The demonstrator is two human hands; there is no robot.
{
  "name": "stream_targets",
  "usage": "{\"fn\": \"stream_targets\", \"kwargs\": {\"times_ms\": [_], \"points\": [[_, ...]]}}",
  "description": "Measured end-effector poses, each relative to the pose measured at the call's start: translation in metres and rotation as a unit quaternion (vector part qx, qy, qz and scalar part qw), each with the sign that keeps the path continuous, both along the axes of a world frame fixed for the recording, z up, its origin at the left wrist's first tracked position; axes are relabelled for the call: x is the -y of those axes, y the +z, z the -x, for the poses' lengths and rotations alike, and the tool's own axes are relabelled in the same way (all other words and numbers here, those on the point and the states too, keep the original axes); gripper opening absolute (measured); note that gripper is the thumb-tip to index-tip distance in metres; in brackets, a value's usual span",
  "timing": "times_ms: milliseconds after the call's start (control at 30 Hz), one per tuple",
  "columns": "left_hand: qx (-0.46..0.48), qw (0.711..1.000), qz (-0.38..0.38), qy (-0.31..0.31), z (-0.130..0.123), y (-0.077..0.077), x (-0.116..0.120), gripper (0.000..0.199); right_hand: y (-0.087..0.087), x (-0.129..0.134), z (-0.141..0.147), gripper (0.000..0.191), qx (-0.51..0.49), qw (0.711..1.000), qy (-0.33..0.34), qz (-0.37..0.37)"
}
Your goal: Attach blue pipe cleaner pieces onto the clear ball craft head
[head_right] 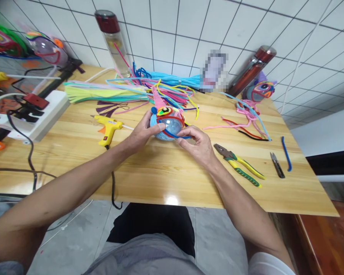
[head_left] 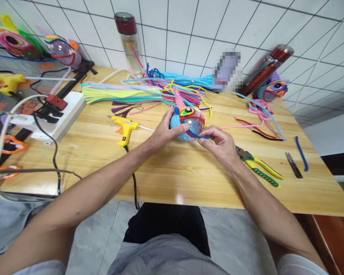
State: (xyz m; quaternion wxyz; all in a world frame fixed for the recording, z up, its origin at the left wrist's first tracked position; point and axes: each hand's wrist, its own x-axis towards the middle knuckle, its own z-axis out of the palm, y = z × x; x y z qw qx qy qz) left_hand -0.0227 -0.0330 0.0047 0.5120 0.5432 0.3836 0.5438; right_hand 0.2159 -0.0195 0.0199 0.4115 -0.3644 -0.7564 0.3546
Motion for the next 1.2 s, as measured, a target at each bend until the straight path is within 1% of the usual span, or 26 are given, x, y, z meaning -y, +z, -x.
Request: {"fn": "stream_targets", "kwargs": {"times_ms": [167,300,400,467,600,733,900,1067,1200], "points": [[0.069,0.997,0.026,-0.034,-0.004,-0.001,-0.001,0.076,0.001,-0.001,0.000,0.012,-0.011,1.000,-0.002,-0.003],[0.075,0.996,0.042,-0.015,-0.005,-0.004,-0.002,0.077,0.002,0.000,0.001,0.021,-0.035,0.999,-0.006,0.029],[0.071,0.996,0.057,-0.007,-0.005,-0.004,-0.001,0.075,0.004,0.002,0.003,0.030,-0.070,0.994,-0.019,0.082],[0.079,0.995,0.059,-0.005,-0.006,-0.005,-0.001,0.073,0.004,0.003,0.004,0.035,-0.102,0.987,-0.017,0.125],[0.088,0.995,0.050,-0.001,-0.008,-0.004,0.000,0.074,0.008,0.003,0.006,0.042,-0.167,0.963,0.000,0.213],[0.094,0.995,0.024,-0.001,-0.009,-0.001,0.001,0.081,0.014,0.006,0.009,0.047,-0.202,0.941,0.005,0.272],[0.104,0.994,0.019,0.001,-0.011,0.001,0.002,0.085,0.017,0.008,0.010,0.046,-0.223,0.923,0.018,0.313],[0.104,0.994,0.015,-0.001,-0.013,-0.003,0.001,0.086,0.014,0.004,0.008,0.049,-0.262,0.901,0.007,0.345],[0.080,0.997,0.001,0.007,-0.011,-0.005,0.000,0.086,0.011,0.001,0.006,0.041,-0.264,0.904,0.013,0.336]]}}
